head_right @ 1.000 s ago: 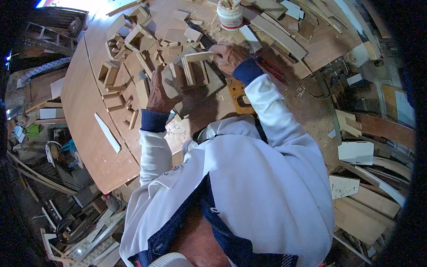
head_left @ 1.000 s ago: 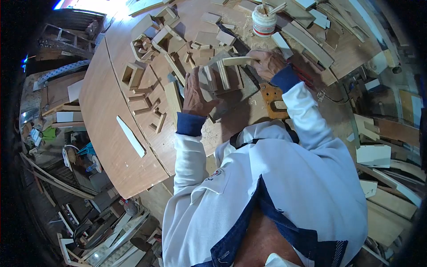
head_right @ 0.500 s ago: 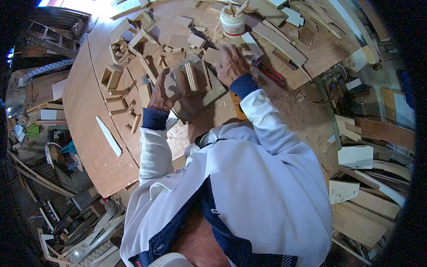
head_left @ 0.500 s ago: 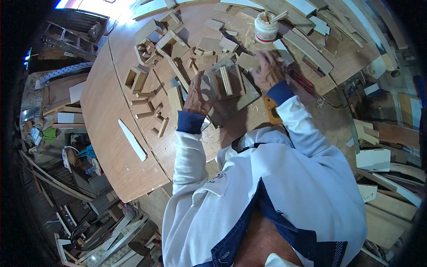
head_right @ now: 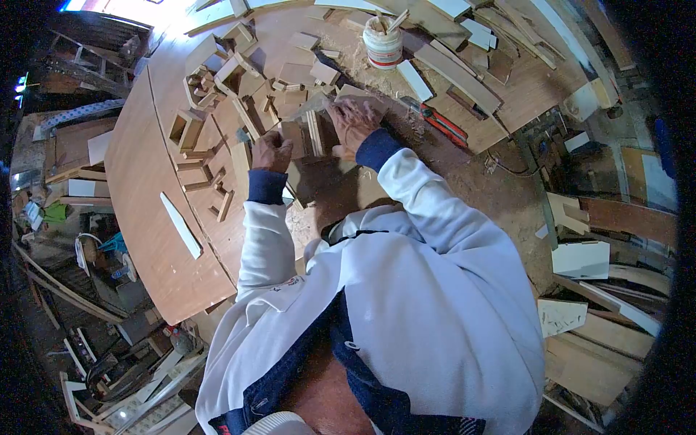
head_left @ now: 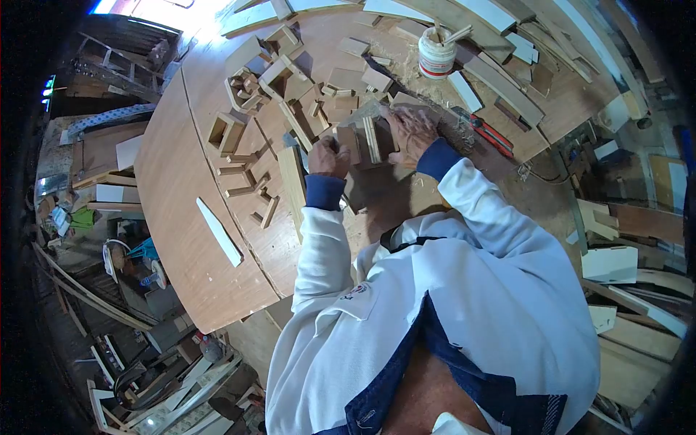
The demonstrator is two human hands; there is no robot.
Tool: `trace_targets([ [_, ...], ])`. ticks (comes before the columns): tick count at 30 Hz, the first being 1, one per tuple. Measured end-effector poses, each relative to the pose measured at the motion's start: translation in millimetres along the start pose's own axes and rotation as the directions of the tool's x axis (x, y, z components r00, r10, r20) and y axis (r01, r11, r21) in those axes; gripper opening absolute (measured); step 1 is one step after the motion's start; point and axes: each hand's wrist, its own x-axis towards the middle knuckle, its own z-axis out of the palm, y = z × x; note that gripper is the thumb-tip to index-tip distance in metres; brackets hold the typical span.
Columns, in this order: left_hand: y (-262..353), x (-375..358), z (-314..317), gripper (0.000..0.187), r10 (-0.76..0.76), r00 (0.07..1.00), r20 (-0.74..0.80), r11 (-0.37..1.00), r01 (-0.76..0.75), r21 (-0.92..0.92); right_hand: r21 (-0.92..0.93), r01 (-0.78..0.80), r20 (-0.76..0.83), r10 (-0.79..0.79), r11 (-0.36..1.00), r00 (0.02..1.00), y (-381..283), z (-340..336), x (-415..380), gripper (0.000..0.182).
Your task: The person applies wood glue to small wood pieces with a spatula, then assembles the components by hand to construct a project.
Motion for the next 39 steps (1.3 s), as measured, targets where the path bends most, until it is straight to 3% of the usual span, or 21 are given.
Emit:
trace_targets([
  [2, -27.4, 1.3, -2.0, 0.025, -0.035, 0.999, -0.001, 0.998, 0.035, -0.043, -0.003, -0.021, 0.015, 0.021, 1.0, 1.0, -2.6, -1.6, 1.2, 0.096],
  [4, -52.2, -0.5, -4.2, 0.025, -0.071, 0.997, 0.019, 0.919, 0.073, -0.388, -0.011, -0.04, 0.03, 0.041, 0.999, 0.999, -2.9, -1.8, 2.3, 0.097],
  [5, -74.0, 0.8, -5.6, 0.026, -0.1, 0.995, 0.01, 0.91, 0.095, -0.403, -0.017, -0.041, 0.026, 0.041, 0.999, 0.999, -2.7, -1.0, 2.0, 0.097],
  [6, -51.6, -12.3, -21.8, 0.027, -0.192, 0.981, 0.008, 0.869, 0.174, -0.463, -0.024, -0.042, 0.022, 0.042, 0.999, 0.999, -3.0, -0.9, 1.5, 0.098],
  [9, -81.6, -12.8, -31.6, 0.03, -0.198, 0.967, -0.157, 0.943, 0.144, -0.301, -0.025, -0.057, 0.053, 0.059, 0.998, 0.997, -5.2, -4.9, 1.8, 0.099],
  [11, -84.6, -16.5, -44.3, 0.031, -0.164, 0.95, -0.267, 0.968, 0.207, 0.141, -0.037, -0.056, 0.068, 0.059, 0.998, 0.996, -7.5, -7.6, 1.9, 0.098],
  [13, -137.7, -4.8, -37.9, 0.033, -0.261, 0.932, -0.253, 0.96, 0.277, 0.029, -0.05, -0.056, 0.08, 0.06, 0.997, 0.995, -7.1, -7.0, 3.2, 0.098],
  [15, -152.0, -4.3, -33.8, 0.034, -0.354, 0.908, -0.223, 0.935, 0.344, -0.083, -0.061, 0.022, -0.03, -0.023, 0.998, 0.999, -2.9, 0.1, 4.4, 0.099],
  [17, -130.7, -13.2, -37.8, 0.035, -0.174, 0.92, -0.352, 0.946, 0.256, 0.201, 0.012, 0.111, -0.083, -0.11, 0.994, 0.99, 1.6, 8.5, 8.3, 0.101],
  [20, -107.7, -22.3, -39.8, 0.035, -0.117, 0.906, -0.406, 0.951, 0.221, 0.218, 0.123, 0.231, -0.162, -0.21, 0.965, 0.964, -2.6, 8.0, 9.5, 0.106],
  [24, -86.6, -26.4, -36.4, 0.042, -0.291, 0.918, -0.27, 0.904, 0.356, 0.236, 0.213, 0.279, -0.192, -0.24, 0.936, 0.952, -3.6, 8.3, 13.6, 0.115],
  [26, -49.9, -38.8, -28.4, 0.051, 0.13, 0.755, -0.642, 0.795, 0.308, 0.523, 0.219, 0.273, -0.198, -0.231, 0.937, 0.952, -3.8, 7.1, 12.7, 0.115],
  [28, -32.8, -34.8, -21.6, 0.05, 0.022, 0.856, -0.517, 0.987, 0.064, 0.148, 0.225, 0.267, -0.195, -0.225, 0.937, 0.955, -3.9, 6.4, 10.9, 0.115],
  [29, -26.9, -29.5, -16.3, 0.05, 0.022, 0.947, -0.32, 0.999, -0.007, 0.049, 0.209, 0.269, -0.208, -0.226, 0.94, 0.952, -5.3, 5.9, 11.3, 0.113],
  [30, -23.8, -24.6, 1.0, 0.051, 0.112, 0.96, -0.258, 0.985, -0.141, -0.098, 0.194, 0.273, -0.223, -0.229, 0.942, 0.948, -7.2, 5.6, 12.6, 0.112],
  [31, 15.0, -27.2, 1.7, 0.052, 0.03, 0.987, -0.157, 0.997, -0.04, -0.062, 0.193, 0.276, -0.226, -0.231, 0.942, 0.946, -8.2, 6.7, 13.8, 0.112],
  [35, 46.1, -16.9, 25.0, 0.061, 0.145, 0.989, -0.04, 0.982, -0.139, 0.126, 0.118, 0.263, -0.268, -0.224, 0.958, 0.937, -1.5, 9.6, 9.4, 0.106],
  [36, 48.7, -17.6, 24.0, 0.061, 0.106, 0.994, -0.031, 0.993, -0.104, 0.06, 0.073, 0.25, -0.255, -0.224, 0.966, 0.941, 0.2, 8.2, 6.6, 0.104],
  [37, 50.4, -16.3, 23.2, 0.06, 0.065, 0.998, -0.021, 0.998, -0.066, -0.006, 0.251, 0.246, -0.271, -0.176, 0.936, 0.946, -1.4, -5.9, -3.0, 0.097],
  [38, 42.9, -13.5, 24.7, 0.06, 0.069, 0.997, -0.014, 0.998, -0.07, -0.008, 0.25, 0.239, -0.271, -0.169, 0.938, 0.948, 2.1, -13.9, -11.5, 0.097],
  [39, 28.4, -10.2, 27.5, 0.061, 0.12, 0.992, 0.04, 0.93, -0.098, -0.355, 0.319, 0.226, -0.399, -0.086, 0.92, 0.913, 8.5, -20.5, -19.7, 0.091],
])
